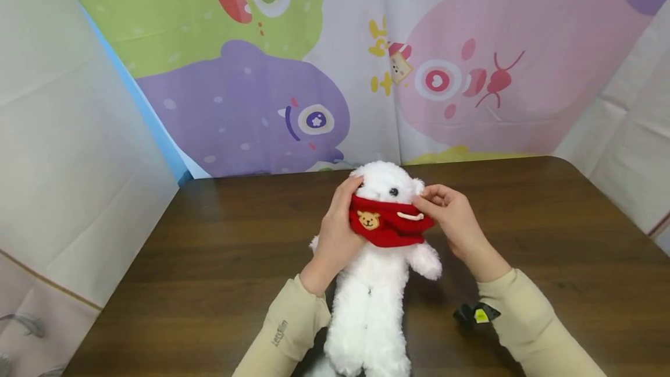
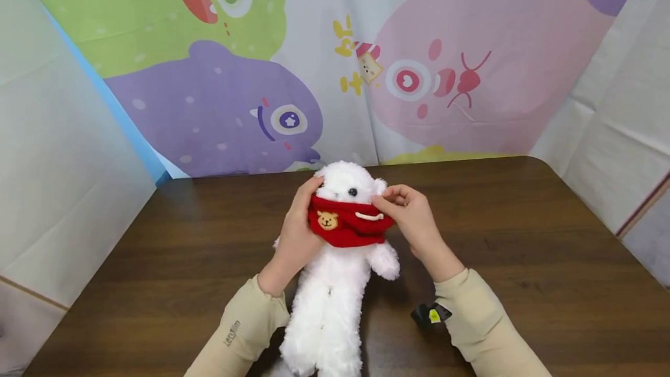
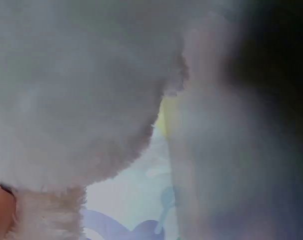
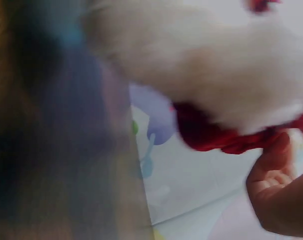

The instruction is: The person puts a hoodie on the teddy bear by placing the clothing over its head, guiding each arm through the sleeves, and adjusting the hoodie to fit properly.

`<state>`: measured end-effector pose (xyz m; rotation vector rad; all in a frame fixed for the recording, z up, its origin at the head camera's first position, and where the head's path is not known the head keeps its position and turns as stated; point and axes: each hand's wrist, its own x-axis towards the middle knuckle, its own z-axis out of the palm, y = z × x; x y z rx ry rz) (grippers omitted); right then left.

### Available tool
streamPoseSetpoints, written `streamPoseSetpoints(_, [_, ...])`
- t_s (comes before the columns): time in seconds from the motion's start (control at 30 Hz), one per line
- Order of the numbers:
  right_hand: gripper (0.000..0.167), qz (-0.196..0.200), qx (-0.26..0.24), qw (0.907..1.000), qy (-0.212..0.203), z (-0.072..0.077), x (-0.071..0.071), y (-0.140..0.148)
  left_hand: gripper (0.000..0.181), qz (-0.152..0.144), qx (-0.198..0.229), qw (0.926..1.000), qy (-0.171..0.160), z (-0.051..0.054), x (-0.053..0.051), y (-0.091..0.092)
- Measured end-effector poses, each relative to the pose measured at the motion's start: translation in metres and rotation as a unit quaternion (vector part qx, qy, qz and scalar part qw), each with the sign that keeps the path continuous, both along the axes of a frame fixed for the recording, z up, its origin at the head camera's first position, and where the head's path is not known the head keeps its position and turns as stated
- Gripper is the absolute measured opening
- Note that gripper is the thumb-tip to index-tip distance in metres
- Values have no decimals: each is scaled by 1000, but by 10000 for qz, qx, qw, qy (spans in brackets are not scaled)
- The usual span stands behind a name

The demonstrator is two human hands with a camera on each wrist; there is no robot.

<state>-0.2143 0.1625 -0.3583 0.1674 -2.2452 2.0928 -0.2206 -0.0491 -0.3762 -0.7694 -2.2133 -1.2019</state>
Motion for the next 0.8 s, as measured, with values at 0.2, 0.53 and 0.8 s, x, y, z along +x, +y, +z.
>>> streamPoseSetpoints(0.2, [36, 377, 656, 9950, -650, -1, -5, 12, 70, -35, -307, 9995, 2, -10, 2, 6])
streamPoseSetpoints(0.53, [19, -147, 3213, 9466, 219, 1, -5, 18, 51, -1097, -1325, 9828, -676, 3, -1, -7])
streamPoseSetpoints(0.8, [20, -419, 2067, 9775, -55, -3, -7, 15, 22, -1422, -1263, 9791, -724, 4, -3, -9])
